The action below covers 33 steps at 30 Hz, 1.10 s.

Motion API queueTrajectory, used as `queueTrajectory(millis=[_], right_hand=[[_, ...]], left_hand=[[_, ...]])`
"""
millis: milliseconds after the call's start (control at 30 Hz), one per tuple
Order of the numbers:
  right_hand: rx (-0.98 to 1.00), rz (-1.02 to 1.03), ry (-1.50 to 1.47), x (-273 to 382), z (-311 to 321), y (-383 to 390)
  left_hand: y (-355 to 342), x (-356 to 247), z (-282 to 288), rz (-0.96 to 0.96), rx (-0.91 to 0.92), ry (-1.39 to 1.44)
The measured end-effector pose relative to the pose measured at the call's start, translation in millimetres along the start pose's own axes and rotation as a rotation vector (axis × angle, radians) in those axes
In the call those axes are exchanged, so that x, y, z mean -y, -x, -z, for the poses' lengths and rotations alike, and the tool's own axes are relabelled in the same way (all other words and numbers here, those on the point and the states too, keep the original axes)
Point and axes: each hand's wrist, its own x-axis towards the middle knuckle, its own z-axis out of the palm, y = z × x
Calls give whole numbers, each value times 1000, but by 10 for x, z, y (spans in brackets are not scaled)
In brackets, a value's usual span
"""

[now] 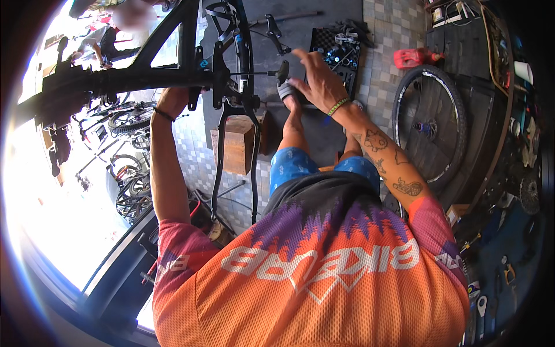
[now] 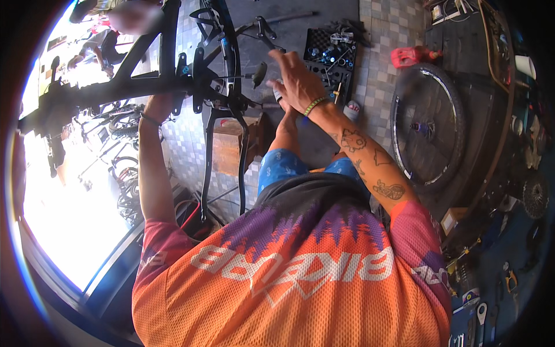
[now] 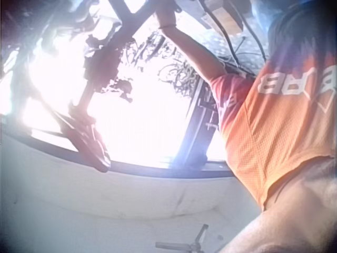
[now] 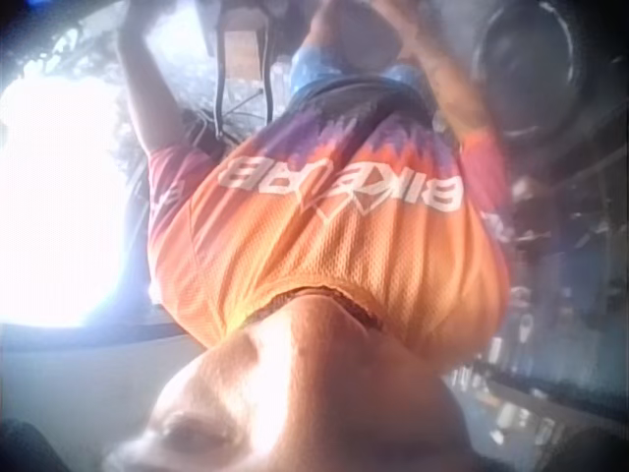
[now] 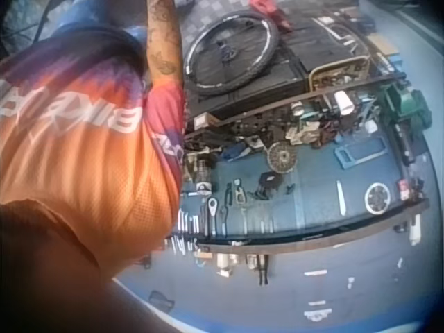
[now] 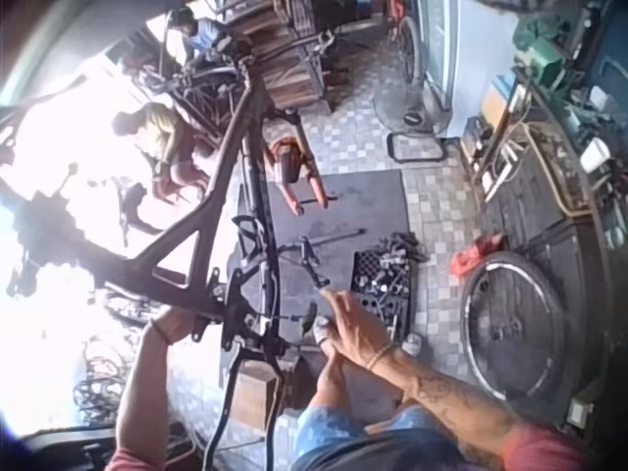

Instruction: The person works on a bicycle frame mounted on a repair stand. They use a small brush to apply lubricant to the headset area, then use a blue cloth to wipe the component. The person handles tools and parts on a workbench while performing the maintenance.

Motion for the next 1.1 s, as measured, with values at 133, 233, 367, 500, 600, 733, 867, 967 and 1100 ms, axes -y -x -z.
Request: queueTrajectory(millis=[133, 233, 367, 500, 600, 733, 867, 967, 1100], right_hand=[[317, -209, -479, 322, -39, -48], [405, -498, -730, -42, -153, -7], [-199, 137, -52, 206, 0, 70], [100, -79, -439, 75, -106, -85], [552, -792, -1241, -3, -113, -87], [-161, 60, -304, 153, -14, -36], [237, -357, -591, 289, 48, -182], [445, -701, -1000, 171, -75, -148], [-153, 12, -275, 166, -2, -71]], left_hand=[[217, -109, 95, 73, 27, -11], [69, 103, -92, 45, 31, 81], [136, 73, 39, 63, -15, -60], [50, 11, 54, 26, 1, 46], [16, 48, 18, -8, 5, 19], [5, 16, 16, 64, -20, 74], [-7, 0, -4, 103, -46, 112], [10, 40, -5, 7, -36, 50], [-31, -118, -190, -48, -73, -36]])
